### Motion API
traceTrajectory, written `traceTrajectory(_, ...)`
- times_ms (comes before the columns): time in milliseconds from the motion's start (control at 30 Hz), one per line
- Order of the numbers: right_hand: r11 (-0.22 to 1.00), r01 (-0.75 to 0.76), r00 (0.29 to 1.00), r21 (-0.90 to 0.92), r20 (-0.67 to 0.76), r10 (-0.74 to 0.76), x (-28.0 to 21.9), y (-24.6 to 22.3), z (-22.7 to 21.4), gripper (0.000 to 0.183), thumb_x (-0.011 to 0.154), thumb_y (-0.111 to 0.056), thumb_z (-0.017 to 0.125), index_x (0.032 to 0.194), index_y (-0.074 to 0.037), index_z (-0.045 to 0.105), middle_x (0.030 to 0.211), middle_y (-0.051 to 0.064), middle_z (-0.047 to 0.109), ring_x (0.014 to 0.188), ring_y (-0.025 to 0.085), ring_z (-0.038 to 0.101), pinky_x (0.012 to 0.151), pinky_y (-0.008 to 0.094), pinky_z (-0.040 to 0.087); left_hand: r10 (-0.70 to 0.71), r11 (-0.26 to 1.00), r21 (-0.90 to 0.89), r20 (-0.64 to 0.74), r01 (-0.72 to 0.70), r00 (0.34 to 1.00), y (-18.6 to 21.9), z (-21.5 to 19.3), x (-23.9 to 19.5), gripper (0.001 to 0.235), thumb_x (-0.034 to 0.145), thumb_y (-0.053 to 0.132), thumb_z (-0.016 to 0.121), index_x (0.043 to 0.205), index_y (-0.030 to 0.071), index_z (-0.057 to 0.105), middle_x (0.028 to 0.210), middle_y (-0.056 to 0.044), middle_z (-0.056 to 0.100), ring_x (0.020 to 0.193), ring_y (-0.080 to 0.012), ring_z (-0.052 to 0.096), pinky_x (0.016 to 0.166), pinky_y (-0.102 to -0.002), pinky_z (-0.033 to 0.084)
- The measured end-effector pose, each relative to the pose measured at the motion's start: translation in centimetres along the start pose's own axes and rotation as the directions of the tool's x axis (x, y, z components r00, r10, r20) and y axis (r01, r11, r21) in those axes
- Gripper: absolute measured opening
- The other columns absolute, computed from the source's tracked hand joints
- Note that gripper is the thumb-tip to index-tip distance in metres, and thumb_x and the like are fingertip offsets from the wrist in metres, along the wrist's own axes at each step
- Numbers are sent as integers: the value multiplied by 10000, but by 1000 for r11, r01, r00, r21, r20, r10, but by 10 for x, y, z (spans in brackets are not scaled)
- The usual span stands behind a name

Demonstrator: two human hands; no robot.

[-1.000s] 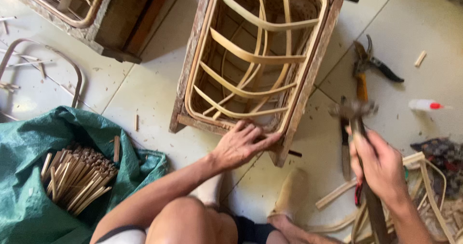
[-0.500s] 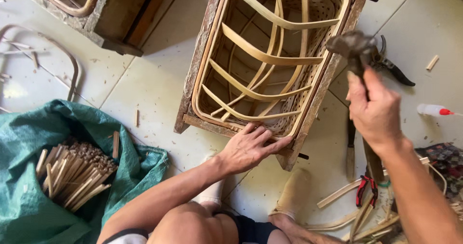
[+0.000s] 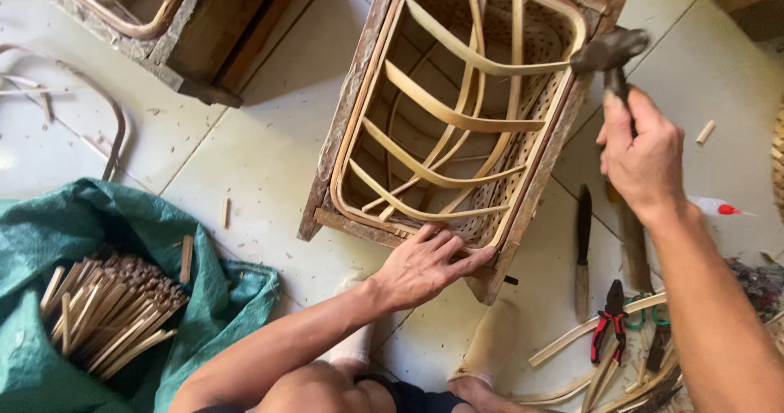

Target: The person assembles a rectangular woven basket by inserting curved bamboo strips into a wooden mold. They use a hammer to tap the strips into place, apply glue along the edges, and adjust the strips with pliers. The person works on multiple baskets, moving them between molds.

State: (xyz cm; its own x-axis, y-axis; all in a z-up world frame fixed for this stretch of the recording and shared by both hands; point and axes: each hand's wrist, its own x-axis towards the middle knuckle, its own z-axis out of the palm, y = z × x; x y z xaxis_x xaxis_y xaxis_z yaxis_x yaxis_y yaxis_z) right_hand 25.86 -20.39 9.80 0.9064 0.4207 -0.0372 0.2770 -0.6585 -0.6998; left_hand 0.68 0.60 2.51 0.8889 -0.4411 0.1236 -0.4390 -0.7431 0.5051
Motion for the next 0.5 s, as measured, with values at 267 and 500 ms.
traceTrajectory(267, 994, -33, 999, 104, 20, 31, 28, 12, -7, 352, 1226, -248, 537, 1000, 21, 569, 767, 55, 605, 541, 114, 545, 457, 297, 409, 12, 1000, 0, -21, -12, 1000, -1, 1, 1, 707, 961, 104, 546, 1636, 165, 347, 1029, -47, 545, 995, -222, 541, 968, -387, 422)
traceTrajectory(500, 981, -126, 992, 145, 30, 122, 43, 5, -4, 399, 1199, -257, 522, 925, 31, 561, 724, 44, 593, 513, 114, 540, 427, 297, 407, -13, 1000, 19, -20, 13, 1000, 3, -3, -1, 713, 931, 123, 556, 1614, 167, 354, 979, -47, 537, 966, -224, 545, 974, -403, 426)
